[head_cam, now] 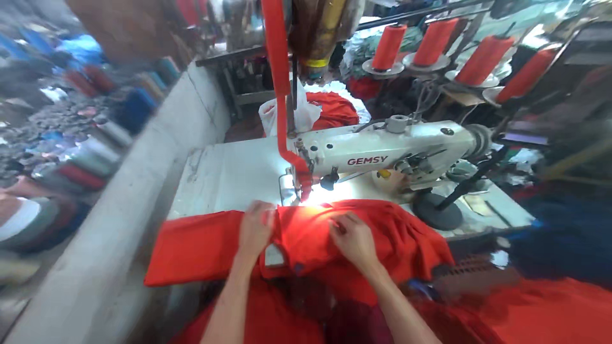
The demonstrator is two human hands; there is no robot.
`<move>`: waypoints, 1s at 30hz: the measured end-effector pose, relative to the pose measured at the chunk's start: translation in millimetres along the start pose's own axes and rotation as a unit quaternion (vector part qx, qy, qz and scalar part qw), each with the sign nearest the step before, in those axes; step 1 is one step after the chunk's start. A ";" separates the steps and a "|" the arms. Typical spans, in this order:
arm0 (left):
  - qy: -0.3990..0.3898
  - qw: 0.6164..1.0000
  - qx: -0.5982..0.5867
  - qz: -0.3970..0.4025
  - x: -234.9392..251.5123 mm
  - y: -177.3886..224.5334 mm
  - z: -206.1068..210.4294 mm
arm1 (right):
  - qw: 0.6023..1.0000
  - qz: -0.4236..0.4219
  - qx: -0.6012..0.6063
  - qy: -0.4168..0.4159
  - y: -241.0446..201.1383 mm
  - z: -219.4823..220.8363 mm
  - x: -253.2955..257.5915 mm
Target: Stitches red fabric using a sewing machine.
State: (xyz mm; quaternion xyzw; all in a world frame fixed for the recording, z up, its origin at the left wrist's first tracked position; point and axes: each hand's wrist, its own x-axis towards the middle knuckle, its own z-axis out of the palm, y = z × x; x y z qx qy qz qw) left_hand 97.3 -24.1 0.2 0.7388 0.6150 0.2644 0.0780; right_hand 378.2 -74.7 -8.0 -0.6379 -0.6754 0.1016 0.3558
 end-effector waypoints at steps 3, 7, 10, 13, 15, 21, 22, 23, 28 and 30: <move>-0.139 0.986 0.066 0.059 -9.2 32.0 33.3 | 0.993 0.064 -0.078 -0.057 6.3 7.2 8.2; -0.157 0.986 -0.002 0.049 0.4 44.0 43.3 | 0.985 0.095 -0.145 -0.018 64.9 -16.1 25.3; -0.174 0.980 -0.090 0.046 8.7 56.0 40.6 | 0.980 0.118 -0.158 -0.019 99.5 -35.8 38.0; -0.171 0.982 0.011 0.085 2.3 55.9 45.0 | 0.975 0.130 -0.177 -0.021 113.8 -45.7 42.7; -0.144 0.981 0.073 0.109 -3.3 49.0 51.5 | 0.965 0.158 -0.201 -0.055 103.7 -47.8 48.5; -0.141 0.982 0.066 0.110 -4.0 47.7 51.0 | 0.972 0.103 -0.123 -0.171 -17.4 -29.4 41.1; -0.134 0.983 0.062 0.113 -4.8 46.3 51.5 | 0.978 0.068 -0.086 -0.178 -33.8 -13.1 34.3; -0.118 0.984 0.055 0.119 -6.3 43.4 53.5 | 0.978 0.050 -0.058 -0.192 -45.3 4.7 29.1; -0.137 0.985 0.035 0.104 -6.0 35.4 50.3 | 0.971 0.026 -0.163 -0.175 -63.5 55.6 26.3; -0.133 0.986 0.040 0.090 -1.9 37.5 50.3 | 0.957 0.021 -0.213 -0.198 -66.0 58.5 33.9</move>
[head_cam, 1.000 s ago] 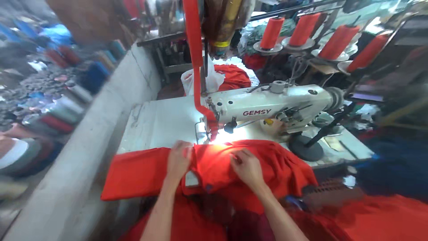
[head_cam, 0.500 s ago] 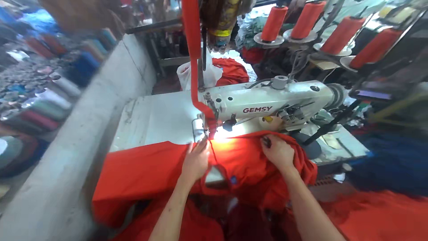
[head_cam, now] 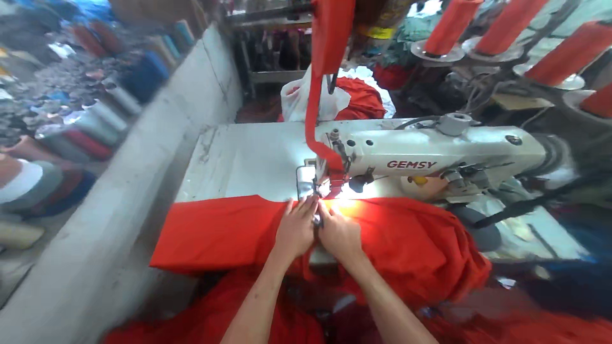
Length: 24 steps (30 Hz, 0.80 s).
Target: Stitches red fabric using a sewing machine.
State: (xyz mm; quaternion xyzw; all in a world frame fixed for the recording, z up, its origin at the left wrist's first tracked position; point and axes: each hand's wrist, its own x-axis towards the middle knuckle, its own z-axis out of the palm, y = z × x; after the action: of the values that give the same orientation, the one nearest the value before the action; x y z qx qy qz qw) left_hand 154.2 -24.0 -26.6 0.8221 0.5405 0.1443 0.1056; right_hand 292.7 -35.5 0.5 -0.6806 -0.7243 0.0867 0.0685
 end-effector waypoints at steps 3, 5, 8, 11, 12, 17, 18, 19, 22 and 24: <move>0.021 0.999 0.014 -0.020 12.0 -1.7 5.0 | 0.999 -0.023 -0.025 -0.004 3.6 -0.9 14.5; 0.031 0.999 0.020 -0.029 19.1 -3.5 9.5 | 0.999 -0.032 -0.029 0.004 6.9 1.5 17.7; 0.026 0.999 0.014 -0.036 22.5 -3.1 9.4 | 0.997 -0.050 -0.031 0.056 11.5 9.7 12.7; 0.007 0.999 0.017 -0.038 22.6 -1.6 6.5 | 0.996 -0.052 -0.030 0.066 11.8 10.0 11.8; 0.001 0.999 0.021 -0.039 22.9 -1.7 5.5 | 0.997 -0.045 -0.032 0.056 10.4 8.0 12.7; -0.019 0.999 0.022 -0.031 40.8 -15.4 1.5 | 0.998 -0.040 0.017 0.049 7.1 1.5 7.6; -0.013 0.999 0.019 -0.028 47.5 -22.1 3.4 | 0.997 -0.042 0.026 0.052 7.7 2.6 4.0; -0.003 1.000 0.017 -0.021 54.6 -28.9 4.8 | 0.997 -0.041 0.030 0.051 8.1 2.8 1.0; 0.015 1.000 0.017 -0.001 67.8 -40.3 3.1 | 0.998 -0.032 0.036 0.029 8.6 -0.4 -2.3; 0.058 0.998 0.017 -0.029 65.4 -34.0 -1.2 | 0.998 -0.028 0.044 0.022 8.8 -1.1 1.0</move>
State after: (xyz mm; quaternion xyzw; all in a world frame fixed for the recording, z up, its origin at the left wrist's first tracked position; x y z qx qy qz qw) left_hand 149.1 49.5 -28.6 0.7982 0.5715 0.1796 0.0638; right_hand 301.4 -33.9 -0.4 -0.6584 -0.7366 0.1011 0.1169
